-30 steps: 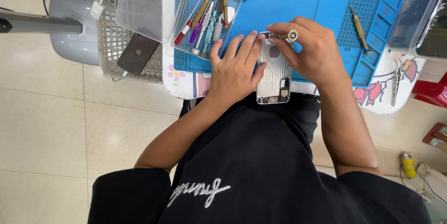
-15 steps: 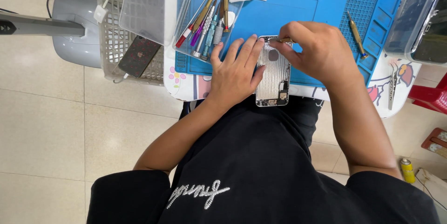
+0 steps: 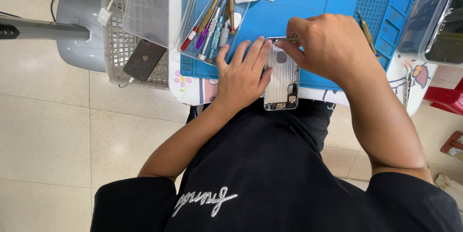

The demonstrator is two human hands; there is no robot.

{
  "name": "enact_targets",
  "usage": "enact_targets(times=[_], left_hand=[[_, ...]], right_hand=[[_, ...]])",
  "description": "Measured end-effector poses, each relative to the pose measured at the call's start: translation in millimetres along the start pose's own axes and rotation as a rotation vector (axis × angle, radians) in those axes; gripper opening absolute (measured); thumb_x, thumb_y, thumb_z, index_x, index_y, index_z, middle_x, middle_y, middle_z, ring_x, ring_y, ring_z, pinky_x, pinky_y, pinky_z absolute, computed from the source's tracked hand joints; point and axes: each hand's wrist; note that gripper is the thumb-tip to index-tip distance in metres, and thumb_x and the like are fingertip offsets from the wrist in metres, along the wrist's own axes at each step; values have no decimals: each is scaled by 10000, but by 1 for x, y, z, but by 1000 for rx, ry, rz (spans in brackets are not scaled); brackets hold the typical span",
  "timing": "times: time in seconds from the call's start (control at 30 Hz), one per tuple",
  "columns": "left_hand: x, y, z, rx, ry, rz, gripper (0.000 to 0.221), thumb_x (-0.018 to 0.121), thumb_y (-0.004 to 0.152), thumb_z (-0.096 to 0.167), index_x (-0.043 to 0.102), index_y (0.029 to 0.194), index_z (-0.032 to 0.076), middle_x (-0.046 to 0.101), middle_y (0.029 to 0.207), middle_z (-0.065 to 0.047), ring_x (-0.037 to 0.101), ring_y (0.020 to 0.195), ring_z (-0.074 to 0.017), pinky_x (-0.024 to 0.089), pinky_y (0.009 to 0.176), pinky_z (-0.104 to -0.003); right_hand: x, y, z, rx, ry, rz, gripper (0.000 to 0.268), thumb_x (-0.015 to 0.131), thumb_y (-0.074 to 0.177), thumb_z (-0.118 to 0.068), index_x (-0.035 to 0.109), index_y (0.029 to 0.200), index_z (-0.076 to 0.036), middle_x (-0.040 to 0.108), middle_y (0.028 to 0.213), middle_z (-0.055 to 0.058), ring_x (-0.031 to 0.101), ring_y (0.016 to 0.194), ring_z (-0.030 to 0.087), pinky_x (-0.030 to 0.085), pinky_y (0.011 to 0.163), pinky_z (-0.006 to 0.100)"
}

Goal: Repairing internal parts and housing of a mobile smartphone at a workstation using screwdrivers and tweezers.

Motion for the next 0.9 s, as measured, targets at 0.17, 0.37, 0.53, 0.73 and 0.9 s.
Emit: enact_targets(times=[0.17, 0.37, 0.53, 0.73, 0.9], left_hand=[[1, 0, 0, 0, -1, 5, 539, 650, 1005, 376, 573, 1464, 103, 564, 1469, -44, 514, 1310, -232, 276, 1145, -555], [-2, 2, 0, 1, 0, 0, 539, 655, 998, 368, 575, 1461, 105, 567, 1463, -44, 518, 1303, -233, 270, 1146, -554], [-2, 2, 0, 2, 9, -4, 540, 655, 995, 367, 574, 1460, 105, 566, 1464, -43, 518, 1301, -233, 266, 1146, -554], [-1, 2, 1, 0, 17, -4, 535, 652, 994, 366, 576, 1458, 111, 562, 1465, -41, 517, 1300, -233, 262, 1149, -552], [-1, 3, 2, 7, 17, 3, 529, 652, 990, 364, 582, 1448, 109, 567, 1459, -46, 519, 1298, -239, 259, 1147, -550]], right_hand=[[-2, 1, -2, 35, -40, -39, 253, 748, 978, -330, 727, 1037, -85, 735, 728, 70, 700, 616, 282, 526, 538, 384], [-5, 1, -4, 68, -44, -55, 275, 750, 968, -342, 729, 1038, -77, 718, 683, 63, 688, 580, 277, 520, 515, 388], [-1, -2, -3, 67, -53, -45, 282, 750, 958, -346, 728, 1052, -80, 705, 662, 62, 687, 580, 274, 516, 515, 381], [3, -2, -5, 103, -53, -43, 293, 730, 990, -372, 729, 1014, -80, 692, 637, 67, 681, 568, 272, 514, 518, 382], [3, -1, -7, 137, -90, -64, 323, 713, 997, -404, 721, 1011, -81, 685, 614, 77, 672, 551, 285, 516, 518, 383]])
Point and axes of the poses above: each hand's wrist, its own y-axis towards the middle knuckle, its own x-axis out of the palm, z = x × y
